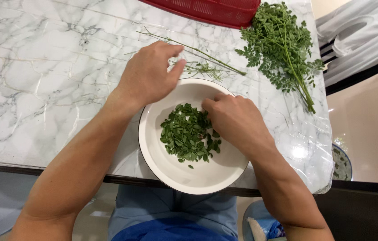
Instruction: The person strips leaves from stems by hand and places the leaves into a white bowl on a marble-patterned table.
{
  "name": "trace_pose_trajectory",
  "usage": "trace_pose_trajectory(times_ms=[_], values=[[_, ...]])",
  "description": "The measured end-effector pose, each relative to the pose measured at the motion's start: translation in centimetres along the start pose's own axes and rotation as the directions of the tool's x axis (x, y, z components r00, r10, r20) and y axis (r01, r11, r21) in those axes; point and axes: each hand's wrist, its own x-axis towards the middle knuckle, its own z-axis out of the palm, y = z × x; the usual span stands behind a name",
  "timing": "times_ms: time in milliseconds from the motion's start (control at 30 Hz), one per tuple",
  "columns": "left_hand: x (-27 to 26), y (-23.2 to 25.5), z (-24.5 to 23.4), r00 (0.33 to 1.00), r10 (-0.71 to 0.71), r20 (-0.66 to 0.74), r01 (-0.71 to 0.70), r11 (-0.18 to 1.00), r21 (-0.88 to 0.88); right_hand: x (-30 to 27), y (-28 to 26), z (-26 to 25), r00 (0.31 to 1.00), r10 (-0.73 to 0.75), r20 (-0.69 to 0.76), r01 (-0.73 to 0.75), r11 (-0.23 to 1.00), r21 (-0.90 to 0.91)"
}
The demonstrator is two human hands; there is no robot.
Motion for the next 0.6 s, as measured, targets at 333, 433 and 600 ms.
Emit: trace_pose_trajectory(times_ms=[333,433,600], values=[[-0.3,2.7,-1.5,0.872,0.197,0.448,-0.2,0.979,-0.041,-1.0,1.3,-2.6,0.982,0.184,0.028,-0.178,0.884,0.432],[-0.4,3.0,-1.3,0.843,0.249,0.476,-0.257,0.965,-0.049,-1.3,1.5,-2.7,0.982,0.179,-0.055,-0.121,0.832,0.542],[-0.2,3.1,-1.4,0.772,0.202,0.603,-0.201,0.977,-0.071,-1.8,1.7,-2.8,0.968,0.251,-0.008,-0.184,0.731,0.658]])
